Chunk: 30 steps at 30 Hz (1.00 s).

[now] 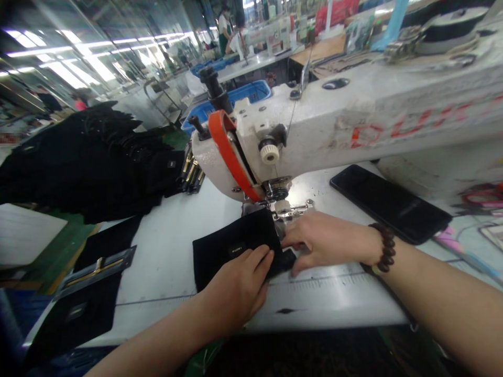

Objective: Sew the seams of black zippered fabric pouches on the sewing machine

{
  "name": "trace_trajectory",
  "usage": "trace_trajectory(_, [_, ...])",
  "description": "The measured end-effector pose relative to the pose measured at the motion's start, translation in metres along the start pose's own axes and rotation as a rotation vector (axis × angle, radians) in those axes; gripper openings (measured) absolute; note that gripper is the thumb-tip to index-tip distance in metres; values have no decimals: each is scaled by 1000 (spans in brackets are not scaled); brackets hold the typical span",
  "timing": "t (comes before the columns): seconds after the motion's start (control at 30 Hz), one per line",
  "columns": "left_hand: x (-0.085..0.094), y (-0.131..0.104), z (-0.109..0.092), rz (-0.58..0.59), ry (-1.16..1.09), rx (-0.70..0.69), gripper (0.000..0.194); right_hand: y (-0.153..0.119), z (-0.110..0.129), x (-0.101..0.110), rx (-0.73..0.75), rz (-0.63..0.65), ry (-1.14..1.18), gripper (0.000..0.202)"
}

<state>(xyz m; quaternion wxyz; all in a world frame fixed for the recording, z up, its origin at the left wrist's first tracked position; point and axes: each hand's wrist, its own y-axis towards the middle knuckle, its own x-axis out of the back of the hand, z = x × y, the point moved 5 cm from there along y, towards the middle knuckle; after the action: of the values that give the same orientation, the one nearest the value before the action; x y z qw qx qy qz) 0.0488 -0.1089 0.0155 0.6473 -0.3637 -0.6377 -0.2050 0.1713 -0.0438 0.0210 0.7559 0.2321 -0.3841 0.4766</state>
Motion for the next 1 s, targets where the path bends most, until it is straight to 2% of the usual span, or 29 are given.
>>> trace_trajectory(0.1, [-1,-5,0,-9,58,17,46,-4,10,-4,-12,-1,-160,43])
trace_trajectory(0.13, [-1,-6,0,-19,71,34,47,-4,13,-7,-4,-9,-243,42])
trace_trajectory(0.27, [2,-7,1,-85,104,103,42,-6,28,-20,119,-101,-617,13])
trace_trajectory(0.37, [4,-5,2,-133,116,113,41,-9,36,-26,202,-194,-769,20])
trace_trajectory(0.47, [5,-4,1,-205,117,41,38,-11,41,-30,248,-193,-794,18])
trace_trajectory(0.63, [1,-5,-3,-333,104,-125,34,-11,41,-35,250,-84,-738,12])
trace_trajectory(0.83, [-4,2,4,-291,68,-126,32,-8,33,-41,209,-56,-726,13])
trace_trajectory(1.0, [-3,10,16,-261,36,-163,31,-2,22,-41,127,-84,-760,17])
